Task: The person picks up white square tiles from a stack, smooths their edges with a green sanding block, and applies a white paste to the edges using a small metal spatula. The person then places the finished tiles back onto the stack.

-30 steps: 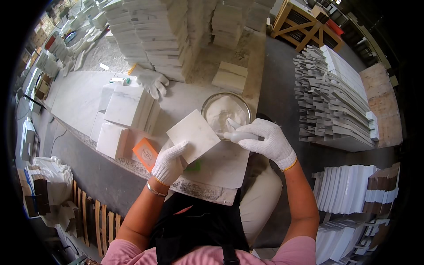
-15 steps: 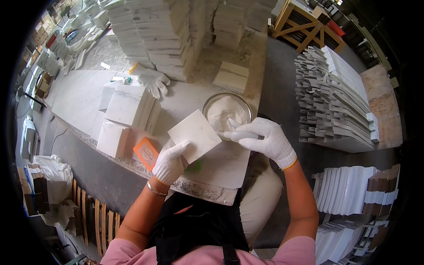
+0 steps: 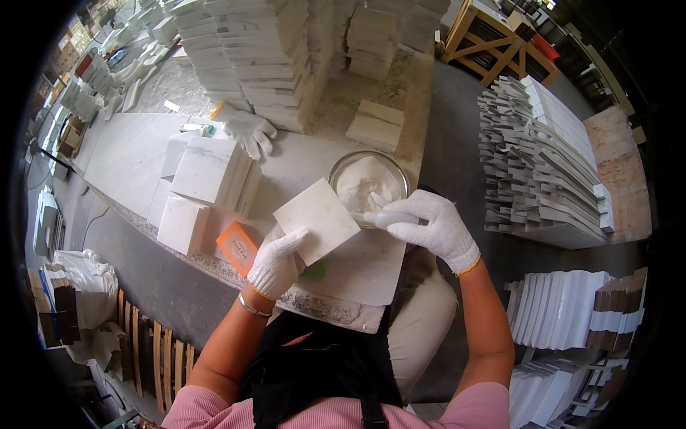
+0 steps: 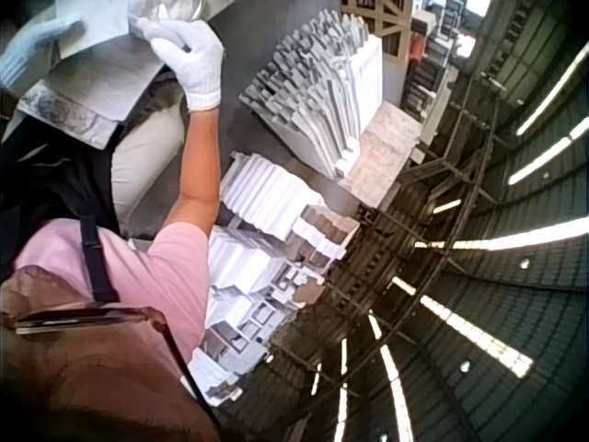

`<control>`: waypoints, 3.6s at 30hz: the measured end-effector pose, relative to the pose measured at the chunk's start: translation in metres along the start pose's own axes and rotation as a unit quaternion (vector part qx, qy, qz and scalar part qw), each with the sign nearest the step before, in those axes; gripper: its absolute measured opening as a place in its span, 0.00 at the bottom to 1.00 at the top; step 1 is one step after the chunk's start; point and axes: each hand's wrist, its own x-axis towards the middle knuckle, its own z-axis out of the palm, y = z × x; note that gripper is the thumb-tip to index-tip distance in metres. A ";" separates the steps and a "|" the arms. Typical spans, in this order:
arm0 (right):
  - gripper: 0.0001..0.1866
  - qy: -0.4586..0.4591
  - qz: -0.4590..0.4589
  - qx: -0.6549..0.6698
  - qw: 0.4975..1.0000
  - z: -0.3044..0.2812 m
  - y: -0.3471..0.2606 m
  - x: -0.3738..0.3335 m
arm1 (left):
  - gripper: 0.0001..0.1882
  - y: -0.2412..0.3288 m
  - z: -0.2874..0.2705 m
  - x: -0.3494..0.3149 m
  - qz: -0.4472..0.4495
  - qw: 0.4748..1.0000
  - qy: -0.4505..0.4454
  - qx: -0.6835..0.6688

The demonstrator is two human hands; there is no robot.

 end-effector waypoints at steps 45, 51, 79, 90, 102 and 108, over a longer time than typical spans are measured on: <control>0.16 -0.145 -0.077 -0.260 0.952 0.098 -0.004 0.207 | 0.29 -0.004 -0.009 -0.001 -0.054 0.998 0.017 0.016; 0.21 -0.052 -0.146 -0.159 0.975 0.066 -0.002 0.180 | 0.28 -0.004 0.000 0.000 -0.026 1.000 -0.002 -0.002; 0.08 0.254 0.068 -0.035 0.964 0.052 0.041 0.010 | 0.23 0.015 0.039 0.019 0.095 0.971 0.039 0.214; 0.08 0.266 0.074 0.183 0.944 0.047 -0.002 0.005 | 0.22 0.012 0.046 0.027 0.114 0.938 0.070 0.318; 0.07 0.322 -0.011 -0.128 0.938 0.052 0.032 -0.005 | 0.20 0.005 0.052 0.029 0.207 0.871 0.055 0.443; 0.09 0.202 0.166 0.141 0.955 0.047 0.025 -0.001 | 0.19 0.005 0.050 0.029 0.216 0.863 0.078 0.450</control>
